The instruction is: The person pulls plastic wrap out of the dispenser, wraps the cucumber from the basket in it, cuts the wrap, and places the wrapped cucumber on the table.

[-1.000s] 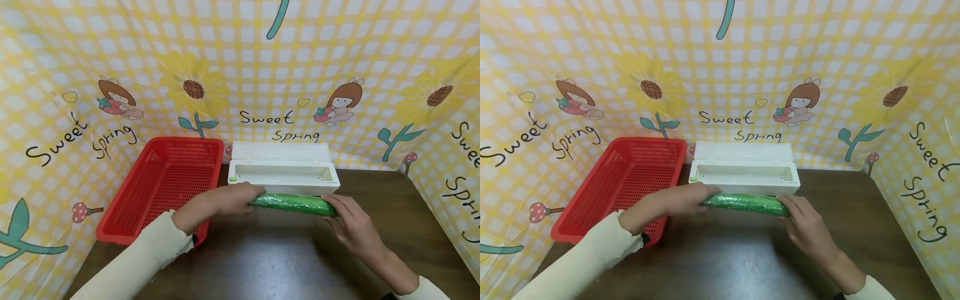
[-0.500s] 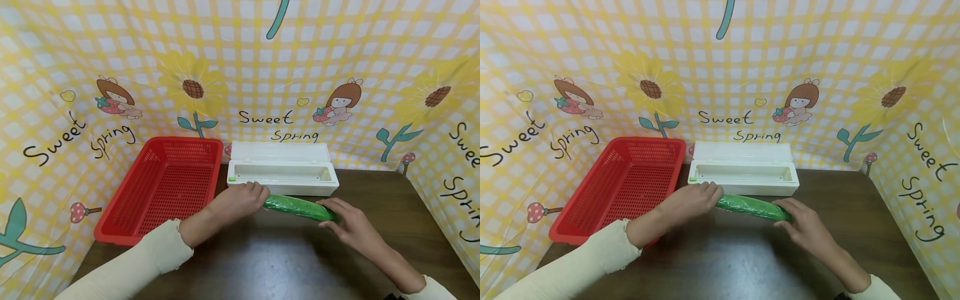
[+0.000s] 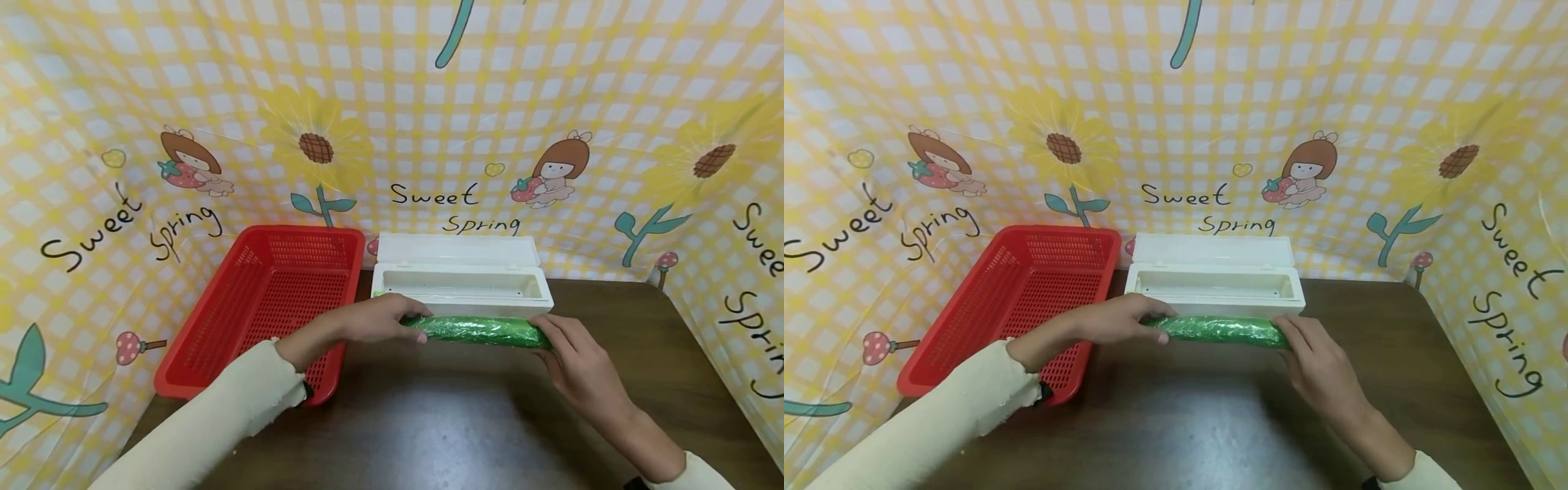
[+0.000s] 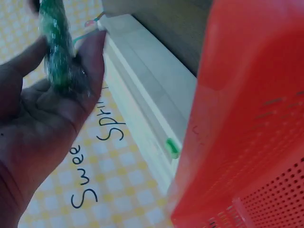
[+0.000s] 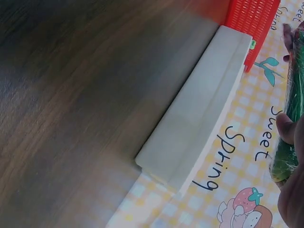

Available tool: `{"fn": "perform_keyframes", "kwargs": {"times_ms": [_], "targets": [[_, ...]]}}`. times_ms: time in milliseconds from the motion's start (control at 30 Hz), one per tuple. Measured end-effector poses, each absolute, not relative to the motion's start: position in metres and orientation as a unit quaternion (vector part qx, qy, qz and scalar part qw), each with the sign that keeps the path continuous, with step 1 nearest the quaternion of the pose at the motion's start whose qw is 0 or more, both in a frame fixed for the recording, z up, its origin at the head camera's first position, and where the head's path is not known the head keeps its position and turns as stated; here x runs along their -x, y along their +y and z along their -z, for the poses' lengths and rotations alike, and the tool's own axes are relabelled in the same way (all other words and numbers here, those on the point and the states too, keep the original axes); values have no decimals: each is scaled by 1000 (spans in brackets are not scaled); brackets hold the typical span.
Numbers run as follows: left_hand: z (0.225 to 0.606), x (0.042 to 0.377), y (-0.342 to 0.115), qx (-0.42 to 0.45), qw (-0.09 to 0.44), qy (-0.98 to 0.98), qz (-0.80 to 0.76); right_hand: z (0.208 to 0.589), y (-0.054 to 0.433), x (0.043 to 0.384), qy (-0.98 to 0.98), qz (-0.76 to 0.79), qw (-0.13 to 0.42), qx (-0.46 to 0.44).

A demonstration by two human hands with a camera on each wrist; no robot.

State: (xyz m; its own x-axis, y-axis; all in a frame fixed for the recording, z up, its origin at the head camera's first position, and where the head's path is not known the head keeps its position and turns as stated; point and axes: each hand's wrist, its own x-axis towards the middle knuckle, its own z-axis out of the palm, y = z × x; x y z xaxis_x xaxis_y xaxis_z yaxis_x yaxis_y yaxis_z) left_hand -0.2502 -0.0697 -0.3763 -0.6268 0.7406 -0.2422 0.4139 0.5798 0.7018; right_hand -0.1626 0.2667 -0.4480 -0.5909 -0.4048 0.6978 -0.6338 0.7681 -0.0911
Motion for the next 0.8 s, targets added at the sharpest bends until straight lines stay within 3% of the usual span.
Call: {"fn": "perform_keyframes", "kwargs": {"times_ms": [167, 567, 667, 800], "targets": [[381, 242, -63, -373, 199, 876, -233, 449, 267, 161, -890, -164, 307, -296], [394, 207, -48, -431, -148, 878, 145, 444, 258, 163, -921, -185, 229, -254], [393, 206, -48, -426, -143, 886, 118, 443, 257, 164, -924, -197, 224, -242], [389, 209, -50, -392, -28, 917, -60, 445, 259, 164, -923, -195, 229, -240]]}}
